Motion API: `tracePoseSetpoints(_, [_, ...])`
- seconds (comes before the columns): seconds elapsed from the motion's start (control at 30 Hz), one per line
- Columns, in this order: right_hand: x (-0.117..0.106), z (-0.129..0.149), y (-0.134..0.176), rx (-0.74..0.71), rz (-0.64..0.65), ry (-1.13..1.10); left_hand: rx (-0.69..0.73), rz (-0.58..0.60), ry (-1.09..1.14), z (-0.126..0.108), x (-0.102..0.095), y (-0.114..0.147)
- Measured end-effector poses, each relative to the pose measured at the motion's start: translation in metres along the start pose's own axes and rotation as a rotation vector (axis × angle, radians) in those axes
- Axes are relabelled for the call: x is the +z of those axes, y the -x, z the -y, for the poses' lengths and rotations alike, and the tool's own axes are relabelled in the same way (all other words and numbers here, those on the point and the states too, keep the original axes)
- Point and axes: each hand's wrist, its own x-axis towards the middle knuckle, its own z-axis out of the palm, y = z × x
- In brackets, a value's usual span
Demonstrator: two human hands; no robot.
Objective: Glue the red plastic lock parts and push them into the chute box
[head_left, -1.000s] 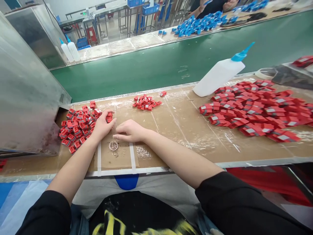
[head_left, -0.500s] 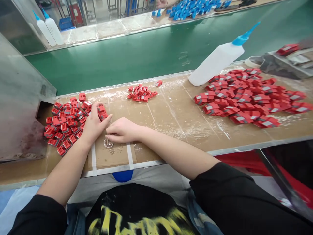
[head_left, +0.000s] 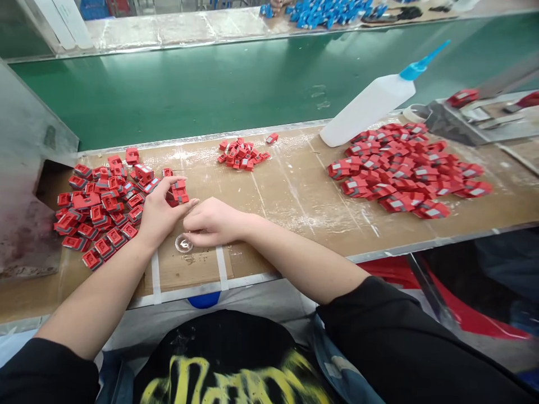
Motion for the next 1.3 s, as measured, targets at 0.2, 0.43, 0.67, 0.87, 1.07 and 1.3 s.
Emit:
tracePoseSetpoints(0.2, [-0.002, 0.0, 0.0, -0.033, 0.007, -0.033, -0.043, 0.032, 0.049, 0.003, -0.001, -0.001])
tracePoseSetpoints(0.43, [-0.009, -0.012, 0.003, 0.081, -0.465, -0.182, -0.029, 0.092, 0.016, -0.001, -0.004, -0.003])
tracePoseSetpoints(0.67, [-0.012, -0.022, -0.001, 0.279, -0.74, -0.103, -0.021, 0.107, -0.036, -0.002, -0.002, -0.002])
tracePoseSetpoints(0.87, [-0.006, -0.027, 0.0, 0.228, -0.701, -0.082, -0.005, 0.102, -0.057, -0.002, -0.002, -0.002])
tracePoseSetpoints(1.07, [-0.005, -0.029, 0.0, 0.237, -0.688, -0.072, -0.023, 0.12, -0.027, -0.002, -0.002, -0.002])
tracePoseSetpoints(1.3, [-0.007, -0.028, 0.0, 0.267, -0.671, -0.061, -0.043, 0.125, -0.026, -0.005, -0.003, -0.002])
